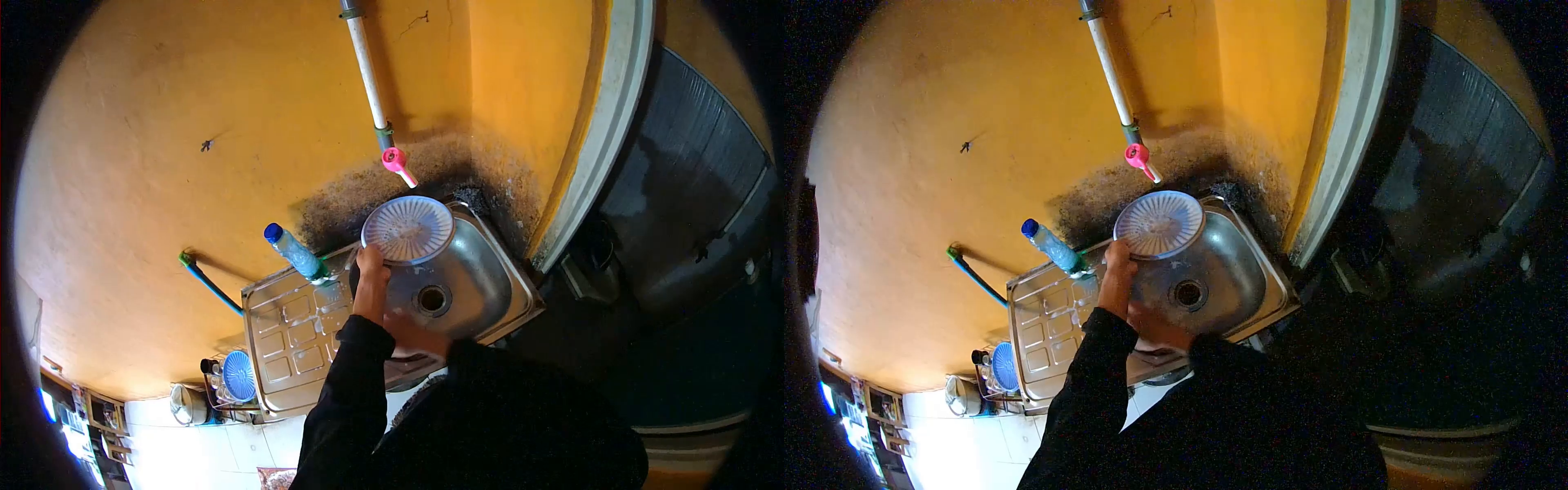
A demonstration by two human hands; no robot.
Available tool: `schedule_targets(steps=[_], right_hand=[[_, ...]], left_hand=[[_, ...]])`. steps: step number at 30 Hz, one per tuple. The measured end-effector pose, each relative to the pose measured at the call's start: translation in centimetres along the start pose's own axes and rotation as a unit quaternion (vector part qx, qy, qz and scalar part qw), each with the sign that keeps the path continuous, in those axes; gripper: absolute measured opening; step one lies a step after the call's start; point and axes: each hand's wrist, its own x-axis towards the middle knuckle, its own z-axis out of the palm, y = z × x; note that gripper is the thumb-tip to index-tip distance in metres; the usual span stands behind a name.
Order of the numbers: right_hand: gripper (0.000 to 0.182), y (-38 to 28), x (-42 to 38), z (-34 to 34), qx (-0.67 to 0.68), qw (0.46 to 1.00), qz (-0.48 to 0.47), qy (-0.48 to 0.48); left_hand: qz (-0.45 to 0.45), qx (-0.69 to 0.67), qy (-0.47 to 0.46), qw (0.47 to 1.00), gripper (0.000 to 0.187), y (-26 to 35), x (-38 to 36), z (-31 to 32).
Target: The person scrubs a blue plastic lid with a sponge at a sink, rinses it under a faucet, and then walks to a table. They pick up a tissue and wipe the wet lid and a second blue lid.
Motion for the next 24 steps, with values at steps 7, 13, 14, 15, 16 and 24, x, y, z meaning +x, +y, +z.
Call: schedule_targets(steps=[7,13,14,15,16,24], right_hand=[[0.016,-0.1,4.7,-16.6,-0.147,0.945,0.096,0.275],[0.017,-5.1,11.3,-20.2,-0.203,0.915,-0.067,0.343],[0.017,-5.0,11.5,-19.9,-0.203,0.915,-0.068,0.342],[0.016,-4.4,11.5,-19.3,-0.152,0.923,-0.047,0.351],[0.014,-3.7,11.6,-18.3,-0.099,0.928,-0.026,0.358],[0.042,-1.5,3.8,-2.2,-0.196,0.95,0.085,-0.229]], left_hand=[[0.027,-0.055,-0.063,0.996,0.023,-0.5,-0.1,-1.6],[0.062,-0.041,-0.076,0.994,0.019,-1.9,-0.2,-0.8],[0.073,-0.068,-0.064,0.993,0.013,-2.3,0.4,-0.9],[0.074,-0.07,-0.061,0.993,0.013,-2.9,1.1,-1.6],[0.184,-0.031,-0.115,0.976,0.017,-3.1,1.8,-2.6],[0.428,0.346,-0.048,0.833,0.023,3.6,-1.4,-5.1]])
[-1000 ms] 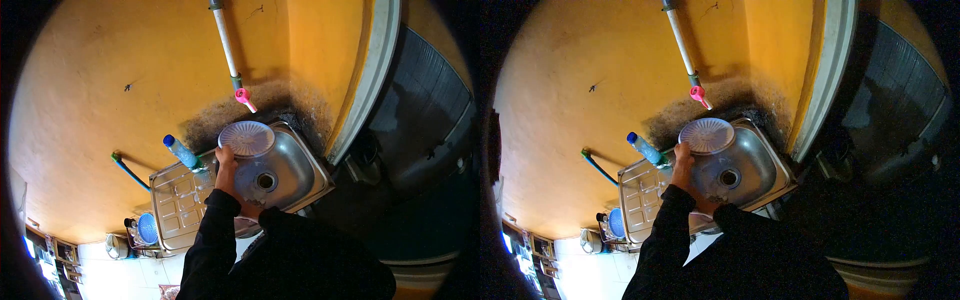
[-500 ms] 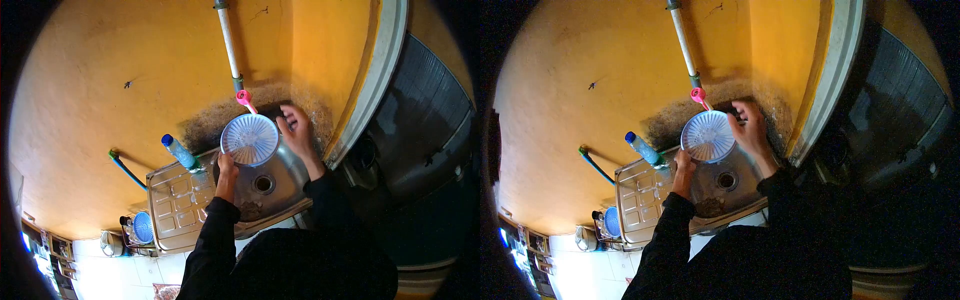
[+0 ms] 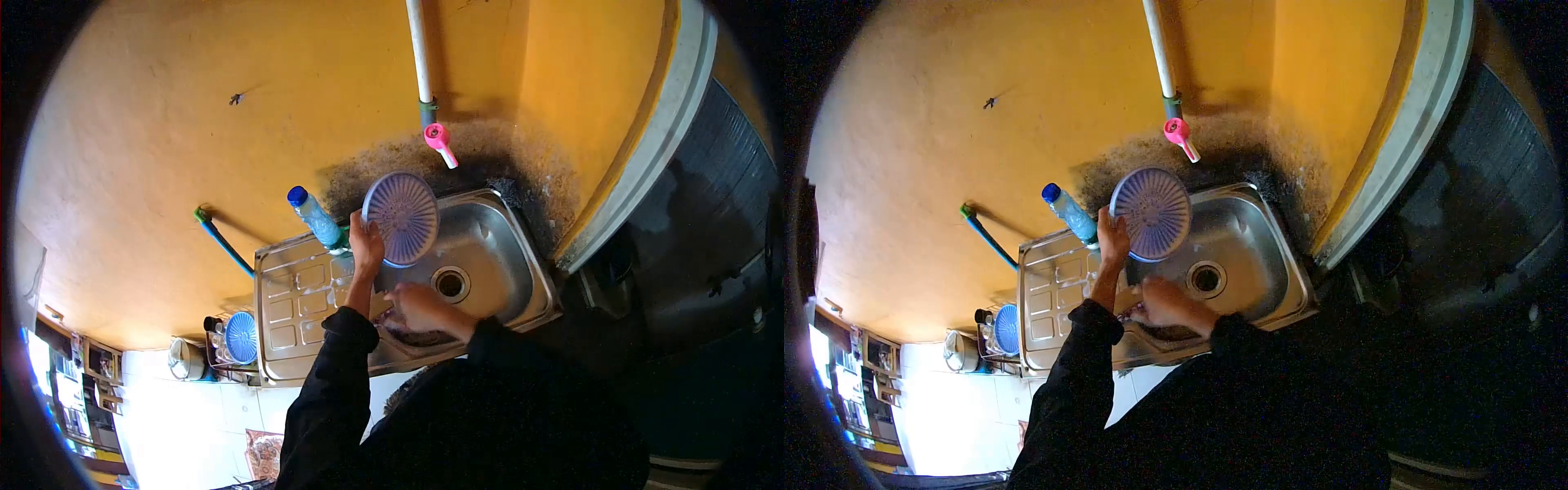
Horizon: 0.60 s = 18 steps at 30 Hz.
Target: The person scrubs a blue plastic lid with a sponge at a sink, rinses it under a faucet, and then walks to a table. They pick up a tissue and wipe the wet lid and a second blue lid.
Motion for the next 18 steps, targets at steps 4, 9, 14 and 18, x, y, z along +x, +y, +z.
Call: schedule_targets(steps=[4,9,14,18], right_hand=[[0.03,-2.0,4.5,9.7,-0.046,0.96,-0.055,0.272],[0.046,-1.5,6.6,9.7,-0.182,0.977,-0.093,0.056],[0.045,0.9,4.1,6.0,-0.156,0.96,-0.204,0.109],[0.031,5.0,1.6,4.8,-0.147,0.975,-0.168,-0.004]], left_hand=[[-0.118,-0.133,0.001,0.984,0.025,-2.8,0.5,0.2],[-0.21,-0.274,0.023,0.938,0.024,-2.6,-0.1,-1.1],[-0.251,-0.354,0.017,0.901,0.022,-2.5,0.2,-2.2],[-0.261,-0.409,0.016,0.874,0.022,-2.4,-0.1,-1.9]])
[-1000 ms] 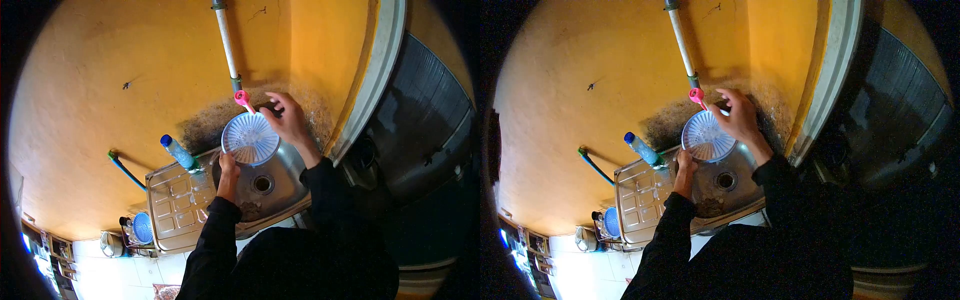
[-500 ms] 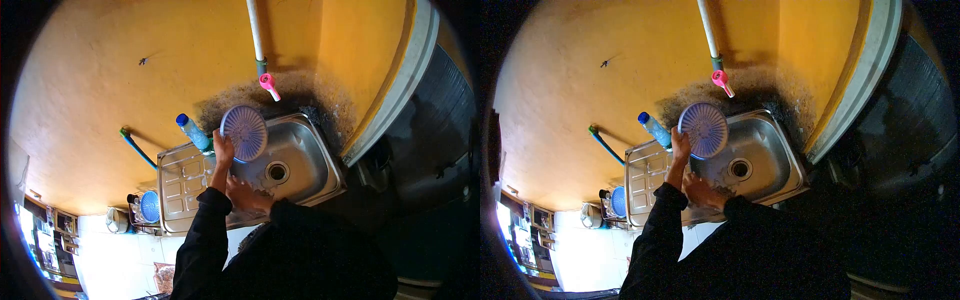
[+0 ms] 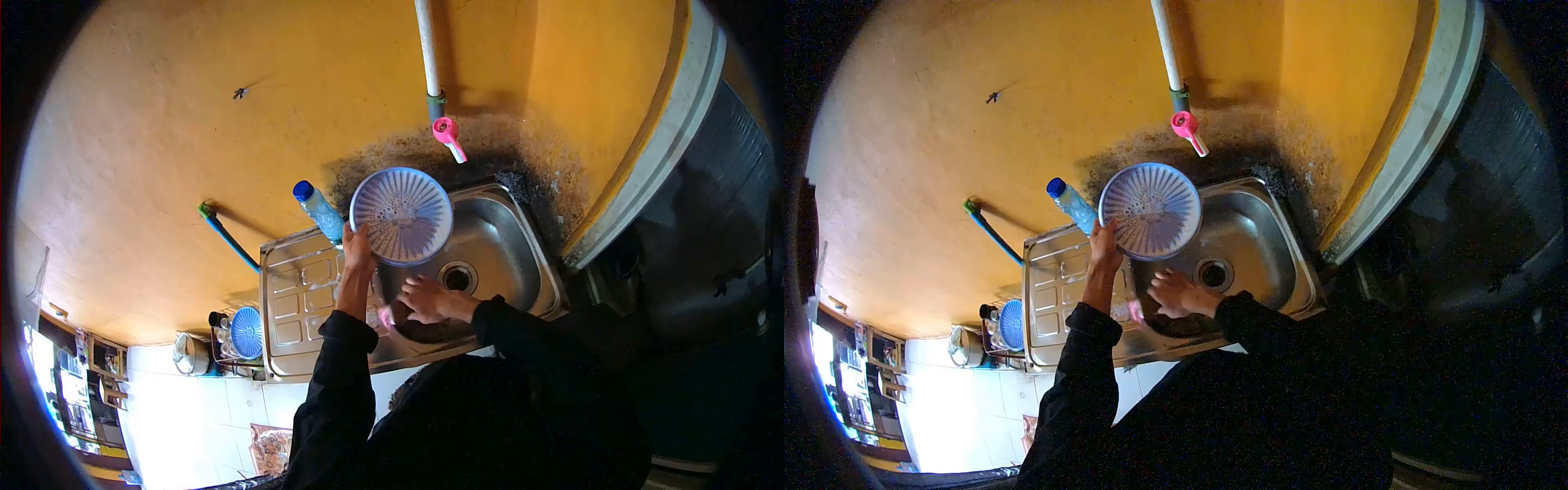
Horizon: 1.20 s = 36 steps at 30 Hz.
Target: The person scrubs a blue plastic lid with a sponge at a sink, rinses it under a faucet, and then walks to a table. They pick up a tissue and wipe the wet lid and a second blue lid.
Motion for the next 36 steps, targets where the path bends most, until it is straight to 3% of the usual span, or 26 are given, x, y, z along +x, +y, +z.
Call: schedule_targets(steps=[1,2,4,9,11,14,18,20,22,25,28,30,32,34,36], right_hand=[[0.028,0.7,-1.0,-0.1,-0.011,0.996,0.01,-0.089],[0.028,1.2,-2.1,-0.3,-0.015,0.996,0.011,-0.09],[0.025,1.4,-4.0,0.0,0.131,0.975,0.094,-0.151],[0.033,1.2,-3.8,0.5,0.172,0.959,0.13,-0.182],[0.05,1.8,-2.2,1.8,0.137,0.958,0.165,-0.192],[0.063,1.5,-1.3,3.9,0.055,0.985,0.13,-0.096],[0.067,1.9,-0.2,8.0,-0.032,0.988,0.143,-0.05],[0.066,4.2,-0.7,11.3,-0.05,0.992,0.113,0.019],[0.064,4.8,-1.4,10.5,-0.048,0.992,0.105,0.045],[0.06,4.2,-3.1,4.1,0.071,0.978,0.189,-0.054],[0.057,3.9,-5.7,-4.7,0.167,0.924,0.294,-0.18],[0.053,4.6,-6.8,-6.4,0.16,0.924,0.303,-0.171],[0.048,4.7,-7.0,-7.1,0.14,0.931,0.311,0.132],[0.045,4.9,-4.2,-6.6,0.165,0.937,0.135,0.277],[0.044,2.7,-2.3,-7.2,0.123,0.948,0.14,0.258]], left_hand=[[0.0,-0.009,-0.016,1.0,0.022,-0.3,0.1,0.0],[0.001,-0.013,-0.018,1.0,0.022,-0.5,0.3,0.1],[-0.012,-0.023,-0.014,1.0,0.021,-1.2,0.2,0.1],[-0.037,-0.022,-0.014,0.999,0.02,-2.4,-0.4,0.4],[-0.032,-0.02,-0.008,0.999,0.02,-2.8,-0.4,0.3],[-0.018,-0.029,-0.031,0.999,0.022,-3.4,-0.4,-0.5],[-0.007,-0.04,0.006,0.999,0.021,-2.8,-1.3,-0.1],[-0.02,-0.046,0.027,0.998,0.021,-3.1,-1.1,-0.5],[-0.011,-0.07,0.007,0.997,0.021,-3.0,-1.4,-0.2],[-0.011,-0.052,0.056,0.997,0.021,-2.9,-1.9,-0.4],[0.067,-0.015,0.061,0.996,0.021,-2.8,-2.0,-1.4],[0.17,0.017,0.037,0.985,0.021,-2.6,-2.8,-1.2],[0.196,0.063,0.025,0.978,0.02,-4.6,-2.4,-1.7],[0.229,0.112,0.018,0.967,0.02,-5.8,-2.5,-0.5],[0.223,0.104,0.007,0.969,0.019,-5.9,-3.6,0.9]])
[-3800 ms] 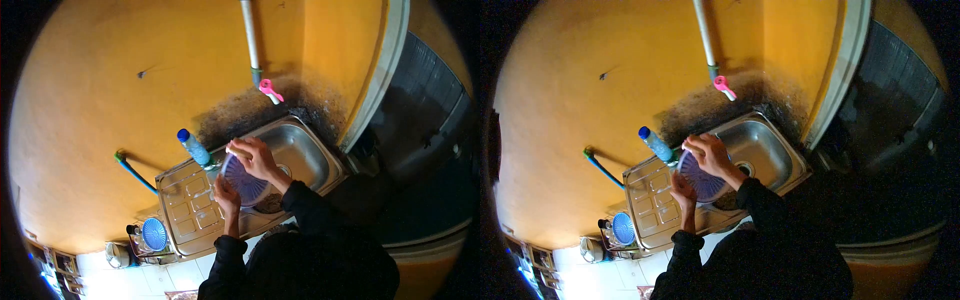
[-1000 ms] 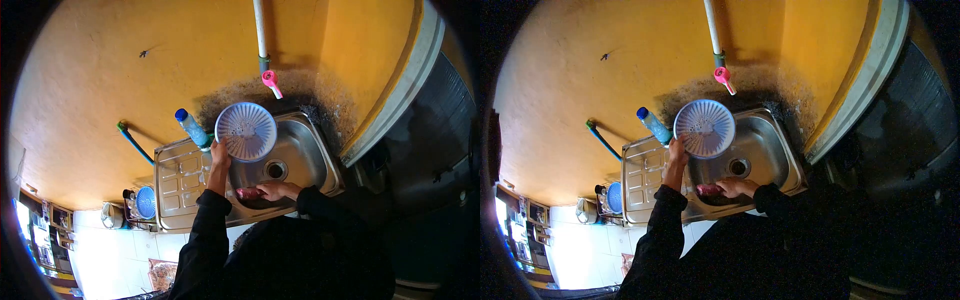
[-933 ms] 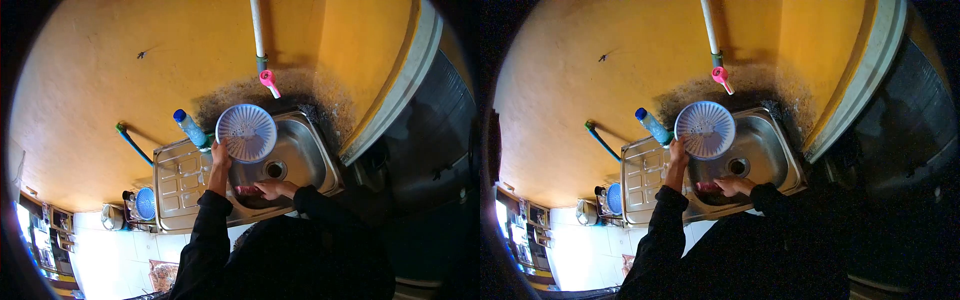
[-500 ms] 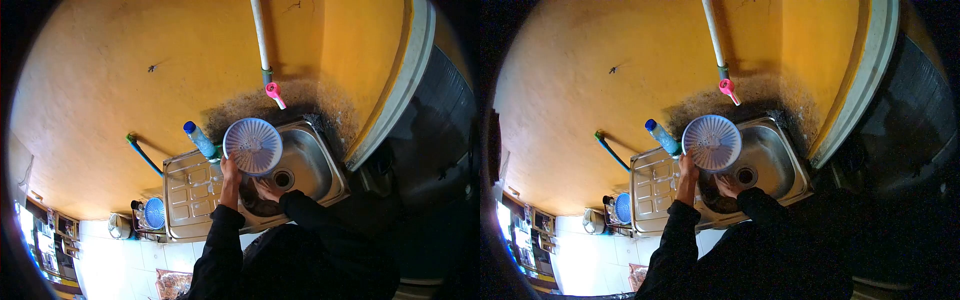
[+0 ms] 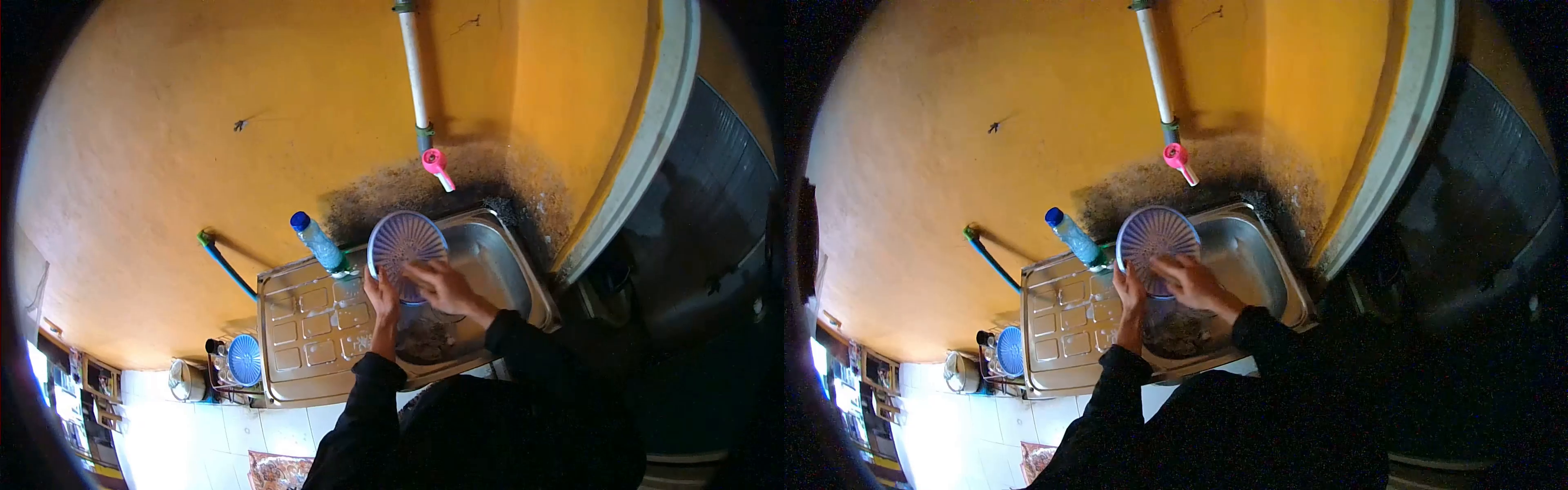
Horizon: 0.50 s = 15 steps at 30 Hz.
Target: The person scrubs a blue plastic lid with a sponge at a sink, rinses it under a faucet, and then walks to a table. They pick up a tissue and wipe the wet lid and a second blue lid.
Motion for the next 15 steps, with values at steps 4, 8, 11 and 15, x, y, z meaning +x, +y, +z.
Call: schedule_targets(steps=[4,8,11,15], right_hand=[[0.042,1.9,1.7,1.9,0.019,0.996,0.044,0.071],[0.036,1.7,2.2,3.4,0.082,0.989,0.025,0.122],[0.037,0.6,2.5,3.5,0.061,0.991,-0.041,0.112],[0.037,2.2,3.6,2.6,0.07,0.988,0.106,0.091]], left_hand=[[0.01,0.067,-0.007,0.998,0.018,1.2,-1.1,0.6],[-0.008,0.064,-0.007,0.998,0.018,1.3,-1.7,0.0],[-0.034,0.018,0.028,0.999,0.016,0.4,-2.7,0.7],[0.014,0.03,0.012,0.999,0.016,-0.6,-2.7,-0.3]])
